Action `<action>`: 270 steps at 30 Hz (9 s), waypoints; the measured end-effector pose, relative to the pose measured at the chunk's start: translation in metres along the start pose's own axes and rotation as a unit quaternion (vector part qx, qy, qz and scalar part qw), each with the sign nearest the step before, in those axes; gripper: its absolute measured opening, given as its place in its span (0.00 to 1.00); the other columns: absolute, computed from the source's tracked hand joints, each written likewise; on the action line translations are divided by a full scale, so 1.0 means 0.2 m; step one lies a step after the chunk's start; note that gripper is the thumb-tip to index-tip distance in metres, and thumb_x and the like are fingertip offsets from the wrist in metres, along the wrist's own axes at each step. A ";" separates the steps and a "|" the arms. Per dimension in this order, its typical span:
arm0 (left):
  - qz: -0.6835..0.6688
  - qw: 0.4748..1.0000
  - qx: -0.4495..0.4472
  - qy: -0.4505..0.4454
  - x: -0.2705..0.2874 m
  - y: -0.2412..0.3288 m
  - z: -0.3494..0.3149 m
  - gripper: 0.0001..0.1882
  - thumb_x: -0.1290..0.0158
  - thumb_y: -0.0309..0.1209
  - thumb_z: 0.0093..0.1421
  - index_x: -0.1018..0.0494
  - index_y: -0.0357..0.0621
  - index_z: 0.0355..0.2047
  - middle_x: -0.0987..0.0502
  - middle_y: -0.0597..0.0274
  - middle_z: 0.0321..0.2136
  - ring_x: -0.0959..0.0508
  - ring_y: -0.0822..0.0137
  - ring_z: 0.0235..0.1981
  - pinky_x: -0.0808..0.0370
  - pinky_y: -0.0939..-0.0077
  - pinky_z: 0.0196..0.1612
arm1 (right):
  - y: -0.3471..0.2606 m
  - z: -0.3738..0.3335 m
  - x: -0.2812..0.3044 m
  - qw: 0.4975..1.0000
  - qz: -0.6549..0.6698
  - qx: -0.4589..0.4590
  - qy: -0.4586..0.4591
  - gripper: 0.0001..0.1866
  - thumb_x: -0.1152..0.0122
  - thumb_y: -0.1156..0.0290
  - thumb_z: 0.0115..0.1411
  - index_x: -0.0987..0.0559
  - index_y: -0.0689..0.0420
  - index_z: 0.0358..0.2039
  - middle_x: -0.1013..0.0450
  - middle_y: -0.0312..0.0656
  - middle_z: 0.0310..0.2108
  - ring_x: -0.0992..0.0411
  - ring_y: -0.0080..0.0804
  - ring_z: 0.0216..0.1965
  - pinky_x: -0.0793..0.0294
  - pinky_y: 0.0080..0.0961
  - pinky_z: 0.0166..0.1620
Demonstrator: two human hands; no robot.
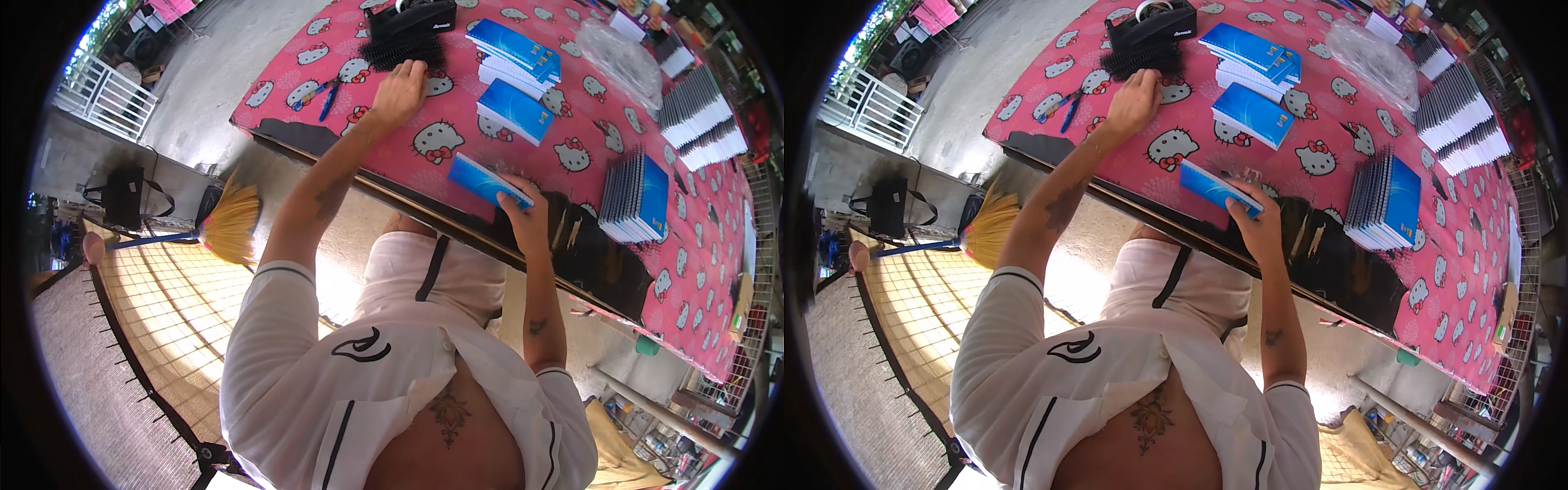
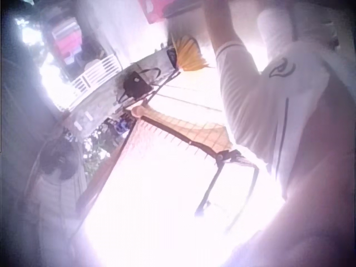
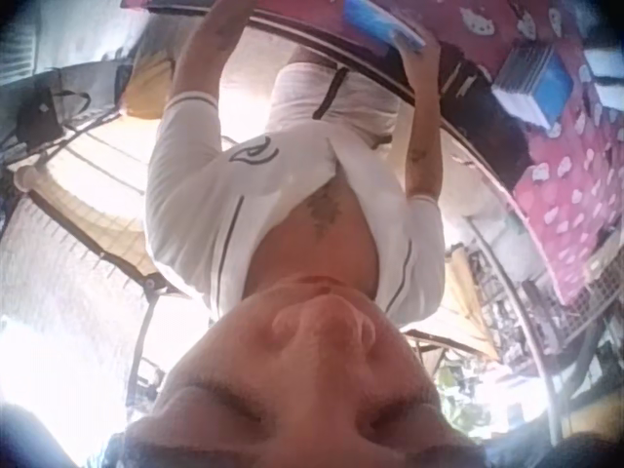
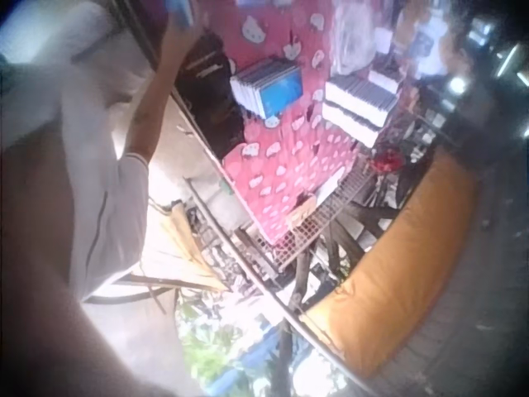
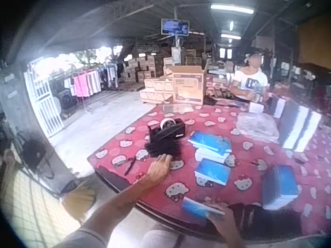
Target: The person applies small adhesive labels to the covers of blue booklets and places them in a stack on a table.
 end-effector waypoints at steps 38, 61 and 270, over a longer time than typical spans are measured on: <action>-0.424 0.883 0.125 -0.155 0.52 0.48 -0.39 0.13 0.44 0.33 0.67 0.20 0.34 0.40 0.20 0.58 0.24 0.23 0.73 0.24 0.27 0.76 0.29 | 0.01 -0.01 -0.02 1.000 -0.007 -0.004 -0.011 0.15 0.38 0.74 0.63 0.20 0.61 0.50 0.24 0.35 0.36 0.32 0.18 0.35 0.32 0.19 0.39; -0.201 0.958 -0.051 -0.196 0.45 0.54 -0.28 0.28 0.42 0.41 0.61 0.31 0.41 0.58 0.29 0.51 0.56 0.26 0.51 0.51 0.30 0.54 0.52 | 0.00 -0.03 -0.01 0.999 0.015 -0.026 -0.019 0.16 0.38 0.72 0.65 0.21 0.64 0.51 0.22 0.36 0.39 0.30 0.19 0.40 0.29 0.19 0.44; -0.185 0.941 -0.243 -0.145 -0.05 0.69 0.13 0.16 0.38 0.30 0.56 0.20 0.43 0.46 0.19 0.55 0.43 0.18 0.53 0.42 0.20 0.62 0.43 | -0.27 0.06 0.38 0.970 -0.116 0.137 0.162 0.21 0.33 0.73 0.59 0.23 0.58 0.54 0.26 0.45 0.48 0.26 0.37 0.49 0.26 0.30 0.50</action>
Point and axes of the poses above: each hand's wrist, its own z-axis towards the middle knuckle, its own x-axis out of the back of the hand, y = z × x, the point moved 2 cm from there along z, towards the middle knuckle
